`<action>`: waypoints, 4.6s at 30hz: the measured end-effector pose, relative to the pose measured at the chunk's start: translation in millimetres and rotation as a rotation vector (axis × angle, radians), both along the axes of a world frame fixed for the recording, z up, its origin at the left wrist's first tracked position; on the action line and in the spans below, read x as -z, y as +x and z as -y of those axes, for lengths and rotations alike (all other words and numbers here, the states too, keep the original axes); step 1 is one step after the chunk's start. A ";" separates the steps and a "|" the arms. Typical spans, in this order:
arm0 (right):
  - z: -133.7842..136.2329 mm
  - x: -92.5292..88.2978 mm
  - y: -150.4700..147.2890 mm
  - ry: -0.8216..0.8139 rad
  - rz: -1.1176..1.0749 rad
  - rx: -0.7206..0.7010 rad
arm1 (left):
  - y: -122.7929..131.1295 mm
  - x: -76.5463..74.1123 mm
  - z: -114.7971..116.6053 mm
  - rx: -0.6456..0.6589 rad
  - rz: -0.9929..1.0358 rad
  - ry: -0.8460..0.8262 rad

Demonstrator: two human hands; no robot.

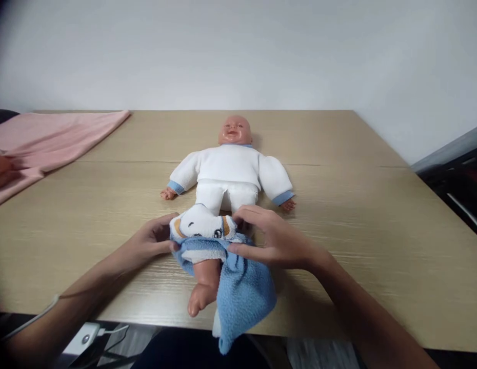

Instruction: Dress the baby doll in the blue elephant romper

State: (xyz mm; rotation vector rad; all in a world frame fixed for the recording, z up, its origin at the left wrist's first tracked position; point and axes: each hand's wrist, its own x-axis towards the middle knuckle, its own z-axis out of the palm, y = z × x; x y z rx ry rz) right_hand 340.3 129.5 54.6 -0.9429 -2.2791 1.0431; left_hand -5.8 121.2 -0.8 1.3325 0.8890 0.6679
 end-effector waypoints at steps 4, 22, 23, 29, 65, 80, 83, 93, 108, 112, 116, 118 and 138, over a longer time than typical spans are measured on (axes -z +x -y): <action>-4.4 3.5 7.8 -0.059 -0.026 0.025 | 1.7 -10.4 -9.0 -0.037 -0.210 0.181; -0.4 -5.2 18.4 -0.265 -0.342 0.007 | 99.8 -97.6 -97.8 0.797 -0.260 0.307; -0.1 -5.4 19.7 -0.274 -0.333 0.028 | 101.9 -95.9 -98.4 0.822 -0.241 0.305; -1.2 -0.2 19.7 -0.362 -0.294 0.082 | 109.8 -79.3 -94.9 0.820 -0.156 0.284; -8.0 -1.9 30.8 -0.699 -0.205 -0.078 | 97.8 -50.7 -122.7 0.893 0.057 -0.028; 2.6 10.9 19.9 -0.879 -0.355 -0.104 | 90.2 -37.3 -129.9 0.783 0.019 0.102; 2.7 13.1 20.4 -0.897 -0.186 -0.101 | 94.4 -39.1 -126.9 0.794 0.050 0.118; 5.3 19.5 30.6 -0.878 -0.542 -0.015 | 90.9 -33.1 -133.8 1.030 0.212 -0.141; 8.7 28.3 22.9 -0.901 -0.304 -0.165 | 99.4 -38.3 -120.2 0.935 0.131 -0.029; 13.2 32.7 21.7 -0.916 -0.471 -0.128 | 100.5 -39.6 -116.1 0.906 0.114 -0.062; 14.8 42.9 24.6 -0.914 -0.620 -0.044 | 96.4 -38.0 -117.9 0.889 0.197 -0.223; 14.1 47.0 24.8 -0.938 -0.679 -0.059 | 93.6 -36.7 -121.9 0.988 0.190 -0.257; 9.5 61.3 10.0 -0.965 -0.747 -0.088 | 98.7 -27.5 -121.8 0.886 0.203 -0.068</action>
